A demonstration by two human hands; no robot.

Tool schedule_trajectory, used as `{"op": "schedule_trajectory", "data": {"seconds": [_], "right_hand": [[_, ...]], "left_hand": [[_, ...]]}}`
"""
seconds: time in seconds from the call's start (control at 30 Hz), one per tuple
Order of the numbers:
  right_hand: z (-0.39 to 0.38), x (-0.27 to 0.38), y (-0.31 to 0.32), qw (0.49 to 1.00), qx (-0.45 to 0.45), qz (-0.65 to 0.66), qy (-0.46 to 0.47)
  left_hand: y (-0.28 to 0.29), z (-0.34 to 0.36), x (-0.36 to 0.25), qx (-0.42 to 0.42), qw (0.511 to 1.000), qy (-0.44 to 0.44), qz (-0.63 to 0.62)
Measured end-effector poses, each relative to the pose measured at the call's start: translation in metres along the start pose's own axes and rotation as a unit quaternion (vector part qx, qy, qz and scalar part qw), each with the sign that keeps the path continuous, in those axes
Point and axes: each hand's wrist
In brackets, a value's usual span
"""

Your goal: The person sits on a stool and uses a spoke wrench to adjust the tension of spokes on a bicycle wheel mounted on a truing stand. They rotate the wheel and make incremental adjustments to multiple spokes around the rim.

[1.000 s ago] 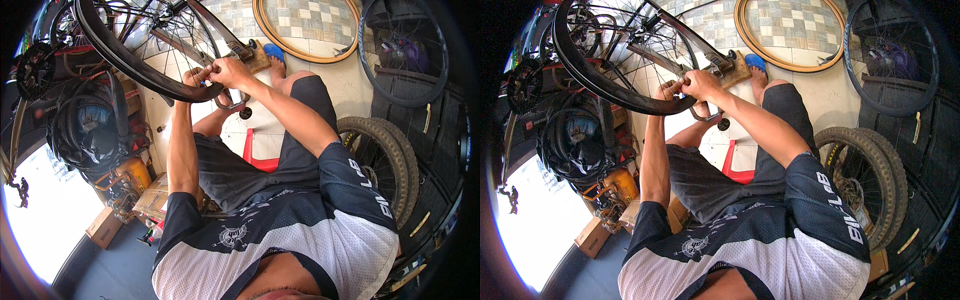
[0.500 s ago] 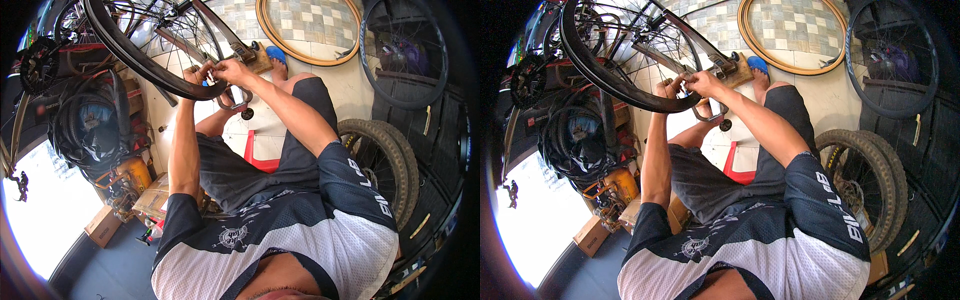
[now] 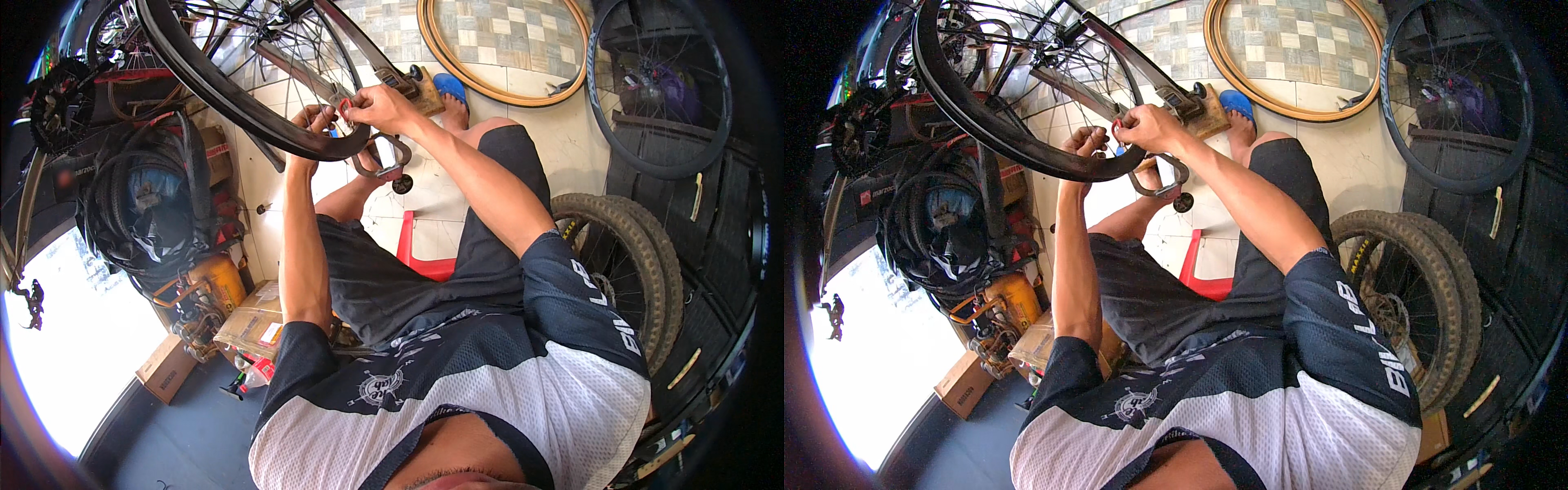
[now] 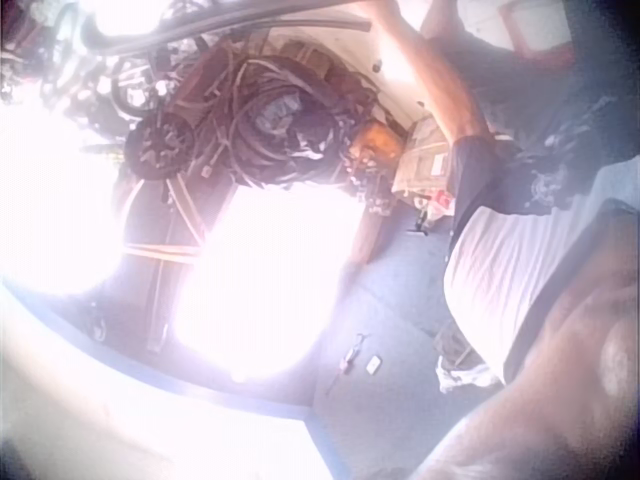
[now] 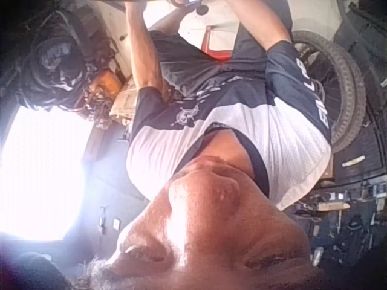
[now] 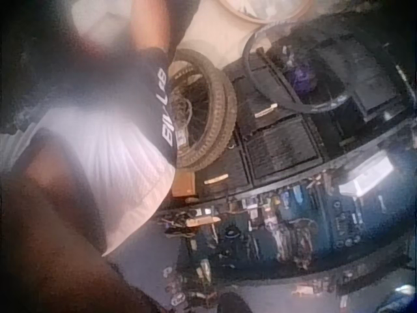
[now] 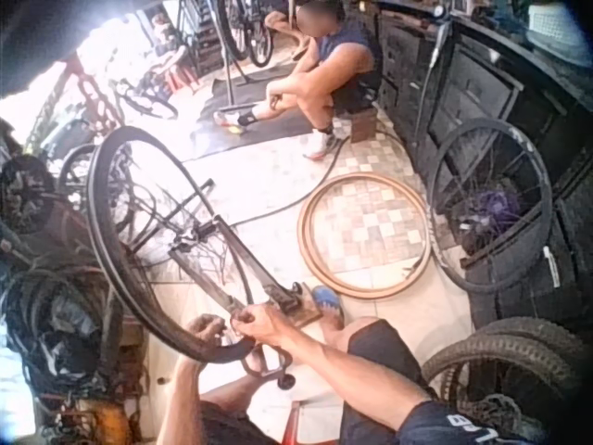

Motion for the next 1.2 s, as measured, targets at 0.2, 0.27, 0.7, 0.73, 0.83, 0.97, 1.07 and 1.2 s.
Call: {"op": "schedule_trajectory", "data": {"seconds": [0.2,0.27,0.7,0.73,0.83,0.97,1.07,1.2], "right_hand": [[-0.003,0.006,-0.004,0.997,0.0,-0.067,0.033],[-0.004,0.005,-0.002,0.997,-0.001,-0.074,0.036],[-0.003,0.004,-0.004,0.996,0.019,-0.084,0.023],[-0.004,0.005,-0.005,0.995,0.018,-0.095,0.025],[-0.002,0.006,-0.008,0.994,0.013,-0.1,0.033],[-0.002,0.0,-0.007,0.997,0.021,-0.078,0.02],[-0.001,-0.001,-0.011,0.998,0.03,-0.045,0.01],[0.003,-0.015,-0.015,0.999,0.029,-0.018,-0.003]], "left_hand": [[0.001,0.013,0.022,-0.028,0.999,0.024,-0.002],[0.0,0.016,0.026,-0.024,0.999,0.026,-0.017],[-0.006,0.008,0.017,-0.011,0.998,0.068,-0.003],[-0.004,0.005,0.016,0.0,0.995,0.102,-0.002],[0.004,0.006,0.024,0.033,0.993,0.101,-0.047],[0.001,0.014,0.026,0.023,0.994,0.108,-0.014],[0.005,0.016,0.031,0.008,0.991,0.022,0.129],[-0.006,0.013,0.02,0.042,0.841,-0.254,0.476]]}}
Point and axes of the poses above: each hand's wrist, its own z-axis towards the middle knuckle, its own y-axis out of the back of the hand, x = y × z
